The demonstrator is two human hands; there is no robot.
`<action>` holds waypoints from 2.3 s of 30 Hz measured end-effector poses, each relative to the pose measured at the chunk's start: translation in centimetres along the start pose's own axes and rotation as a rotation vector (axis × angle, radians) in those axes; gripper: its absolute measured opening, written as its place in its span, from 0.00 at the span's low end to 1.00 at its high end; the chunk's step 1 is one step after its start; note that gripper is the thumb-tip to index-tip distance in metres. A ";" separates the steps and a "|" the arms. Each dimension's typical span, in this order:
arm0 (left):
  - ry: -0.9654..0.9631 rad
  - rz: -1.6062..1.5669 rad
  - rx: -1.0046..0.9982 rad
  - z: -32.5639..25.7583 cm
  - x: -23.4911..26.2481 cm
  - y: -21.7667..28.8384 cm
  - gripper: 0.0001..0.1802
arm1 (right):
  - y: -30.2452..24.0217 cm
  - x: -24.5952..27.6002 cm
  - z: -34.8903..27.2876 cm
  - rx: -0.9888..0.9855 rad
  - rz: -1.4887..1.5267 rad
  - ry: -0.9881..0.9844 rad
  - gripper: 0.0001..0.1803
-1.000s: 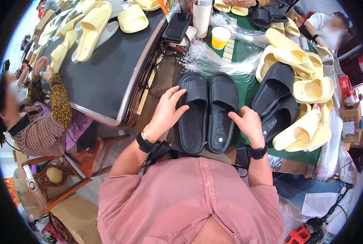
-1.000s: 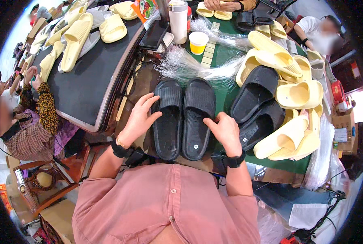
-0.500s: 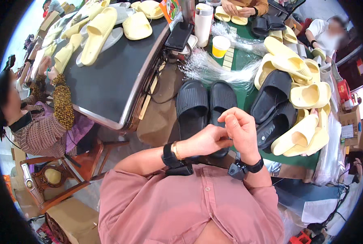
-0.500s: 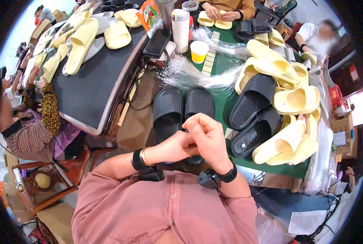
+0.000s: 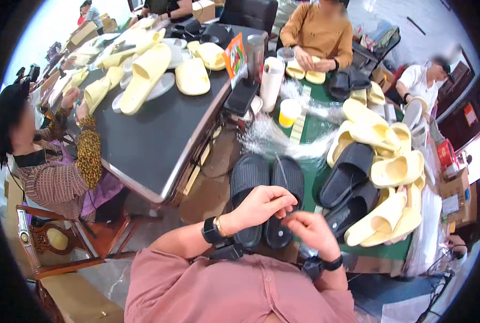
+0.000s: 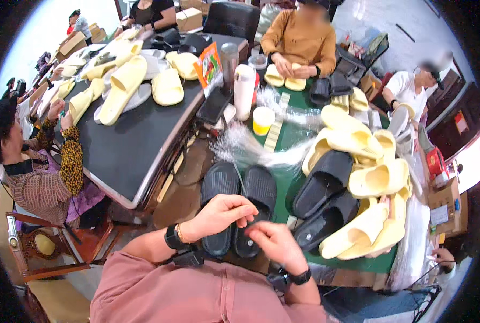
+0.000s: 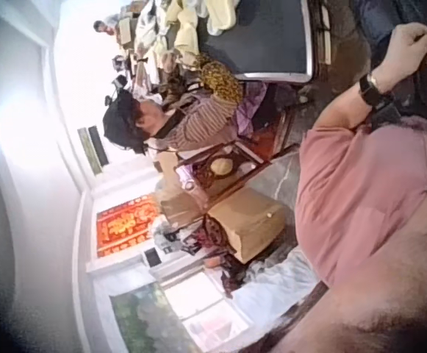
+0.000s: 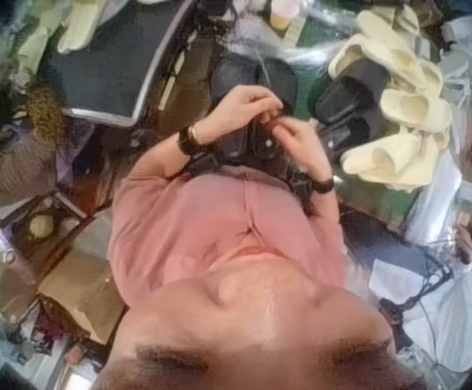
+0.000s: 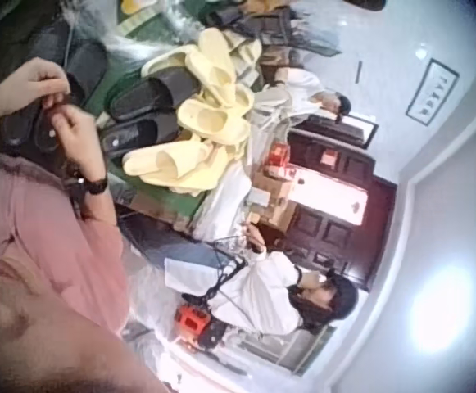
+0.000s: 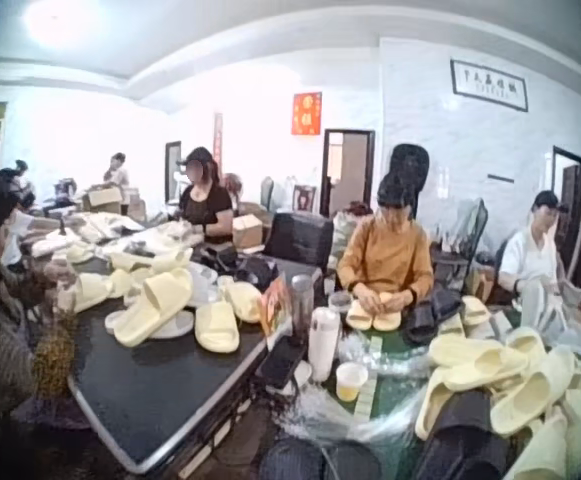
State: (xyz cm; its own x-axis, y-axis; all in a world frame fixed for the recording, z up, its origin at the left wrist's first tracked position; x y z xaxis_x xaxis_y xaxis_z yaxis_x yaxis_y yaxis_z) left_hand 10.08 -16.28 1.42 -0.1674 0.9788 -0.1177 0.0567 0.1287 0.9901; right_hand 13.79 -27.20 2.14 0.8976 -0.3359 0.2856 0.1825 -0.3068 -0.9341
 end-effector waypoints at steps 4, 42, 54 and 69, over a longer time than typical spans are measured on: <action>0.039 0.037 -0.021 0.0 0.6 0.9 0.13 | 0.9 0.8 -0.2 0.002 0.137 0.084 0.12; 0.221 1.292 -0.723 -8.9 1.1 4.4 0.13 | 8.4 -1.3 -1.0 -0.306 0.597 0.111 0.17; -0.211 1.240 -0.539 -11.4 -1.3 -2.3 0.09 | 12.8 -6.7 -5.2 -0.696 0.466 -0.248 0.20; -0.096 1.391 -0.434 -8.9 2.2 -2.4 0.09 | 11.2 -8.7 -3.1 -0.700 0.384 -0.404 0.21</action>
State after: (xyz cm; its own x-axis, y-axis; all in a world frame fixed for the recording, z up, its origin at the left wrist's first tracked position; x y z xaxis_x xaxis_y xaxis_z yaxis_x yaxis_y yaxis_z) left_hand 0.83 -15.81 -0.55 -0.1604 0.2790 0.9468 -0.1834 -0.9509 0.2491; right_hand 6.80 -30.51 -10.15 0.9434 -0.2288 -0.2402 -0.3277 -0.7553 -0.5676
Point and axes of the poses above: each hand's wrist, its own z-axis towards the middle knuckle, its own x-axis out of the back of the hand, y = z × x, the point moved 10 cm from there along z, towards the middle knuckle, and after that the axes turned 4 degrees about z, right-handed, at the moved point
